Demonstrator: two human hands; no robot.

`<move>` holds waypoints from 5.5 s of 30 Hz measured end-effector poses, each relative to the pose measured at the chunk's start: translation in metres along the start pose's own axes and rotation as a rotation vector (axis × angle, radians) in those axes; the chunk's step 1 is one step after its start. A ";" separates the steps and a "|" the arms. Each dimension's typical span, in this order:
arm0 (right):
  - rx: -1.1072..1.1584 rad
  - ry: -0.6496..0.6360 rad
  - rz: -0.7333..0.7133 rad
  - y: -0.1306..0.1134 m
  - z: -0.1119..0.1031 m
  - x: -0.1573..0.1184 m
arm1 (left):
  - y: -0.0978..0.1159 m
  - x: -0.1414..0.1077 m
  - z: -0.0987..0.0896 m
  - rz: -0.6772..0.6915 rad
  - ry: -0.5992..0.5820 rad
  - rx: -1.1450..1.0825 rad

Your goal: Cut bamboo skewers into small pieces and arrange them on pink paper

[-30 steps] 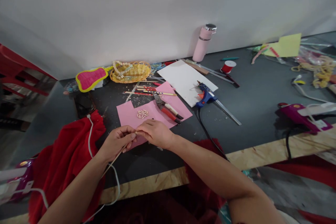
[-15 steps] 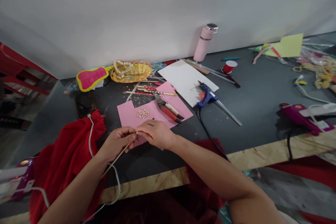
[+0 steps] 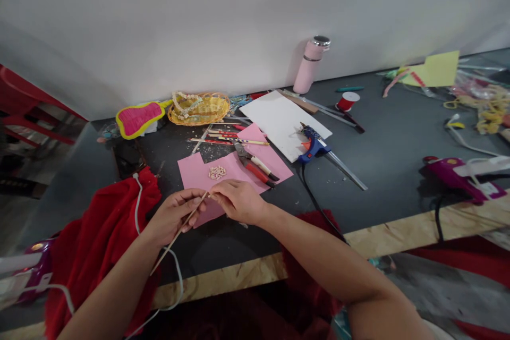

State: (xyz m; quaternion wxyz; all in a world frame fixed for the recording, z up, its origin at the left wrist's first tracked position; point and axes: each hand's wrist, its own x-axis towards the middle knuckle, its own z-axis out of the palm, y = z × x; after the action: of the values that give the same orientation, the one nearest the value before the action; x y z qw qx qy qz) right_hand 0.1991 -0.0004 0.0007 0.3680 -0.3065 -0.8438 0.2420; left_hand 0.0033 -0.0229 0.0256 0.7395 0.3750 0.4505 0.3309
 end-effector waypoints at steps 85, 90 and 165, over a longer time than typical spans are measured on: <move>0.039 -0.052 0.007 0.000 0.007 0.000 | -0.010 -0.013 0.010 0.335 0.256 0.784; 0.036 -0.053 0.006 0.001 0.007 -0.001 | -0.010 -0.013 0.010 0.345 0.260 0.812; 0.081 -0.084 0.053 0.001 0.008 -0.001 | -0.015 -0.013 0.006 0.445 0.280 0.963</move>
State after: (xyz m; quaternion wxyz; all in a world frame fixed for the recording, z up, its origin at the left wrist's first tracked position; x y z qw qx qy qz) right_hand 0.1936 -0.0019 -0.0058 0.3379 -0.3030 -0.8397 0.2981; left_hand 0.0067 -0.0429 0.0199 0.3294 0.7096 0.5550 0.2828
